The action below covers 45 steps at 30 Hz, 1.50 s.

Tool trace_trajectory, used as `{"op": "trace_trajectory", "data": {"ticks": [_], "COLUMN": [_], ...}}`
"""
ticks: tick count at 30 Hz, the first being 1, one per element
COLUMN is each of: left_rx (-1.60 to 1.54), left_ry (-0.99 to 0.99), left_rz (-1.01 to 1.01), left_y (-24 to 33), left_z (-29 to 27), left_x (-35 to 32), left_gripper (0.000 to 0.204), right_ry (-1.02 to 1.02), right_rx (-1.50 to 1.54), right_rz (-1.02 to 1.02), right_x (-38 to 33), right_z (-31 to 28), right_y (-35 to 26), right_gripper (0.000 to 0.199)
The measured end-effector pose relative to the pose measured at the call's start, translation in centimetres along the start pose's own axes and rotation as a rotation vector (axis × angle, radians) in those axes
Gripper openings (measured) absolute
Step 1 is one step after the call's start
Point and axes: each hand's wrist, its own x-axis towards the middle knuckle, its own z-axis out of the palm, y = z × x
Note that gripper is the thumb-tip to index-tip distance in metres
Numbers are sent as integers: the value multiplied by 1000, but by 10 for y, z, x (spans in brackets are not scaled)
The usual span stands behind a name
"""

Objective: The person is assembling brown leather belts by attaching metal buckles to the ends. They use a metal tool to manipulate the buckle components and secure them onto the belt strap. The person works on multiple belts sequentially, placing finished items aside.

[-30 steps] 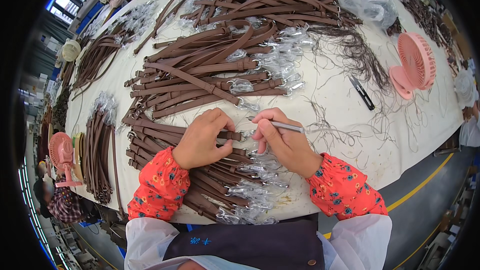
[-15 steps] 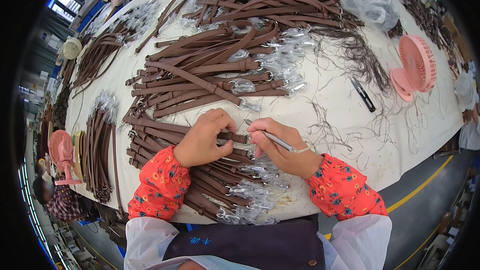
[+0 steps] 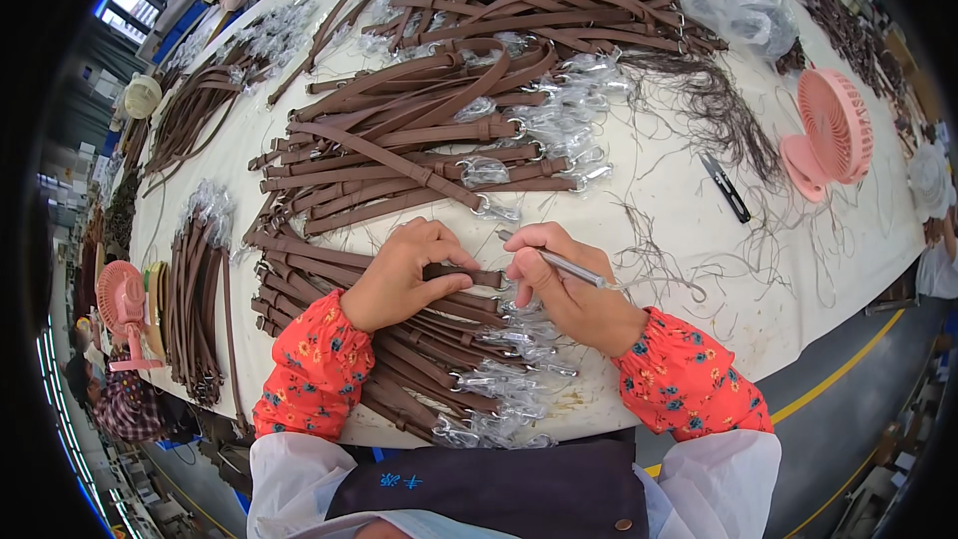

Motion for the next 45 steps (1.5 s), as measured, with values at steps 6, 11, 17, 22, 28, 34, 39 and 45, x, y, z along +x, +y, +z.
{"op": "trace_trajectory", "data": {"ticks": [6,11,17,22,28,34,39,45], "left_rx": [107,172,-101,-132,-123,-135,-133,-221], "left_ry": [64,76,89,80,77,71,73,51], "left_rz": [70,76,15,6,20,14,11,-128], "left_y": [2,12,8,7,6,7,7,13], "left_z": [7,9,9,8,8,7,7,3], "left_x": [2,3,2,2,1,2,2,2], "left_gripper": [10,10,8,7,7,7,7,7], "right_ry": [-14,-67,-109,-123,-125,-127,-125,-124], "right_rx": [177,116,80,89,67,37,39,50], "right_rz": [-11,28,81,119,128,125,124,130], "right_x": [-1,2,2,2,2,3,3,2], "right_z": [1,-1,-2,-2,-1,-1,-1,-2], "right_y": [11,3,-1,0,0,-1,0,-1], "right_gripper": [21,24,25,27,28,28,28,28]}}
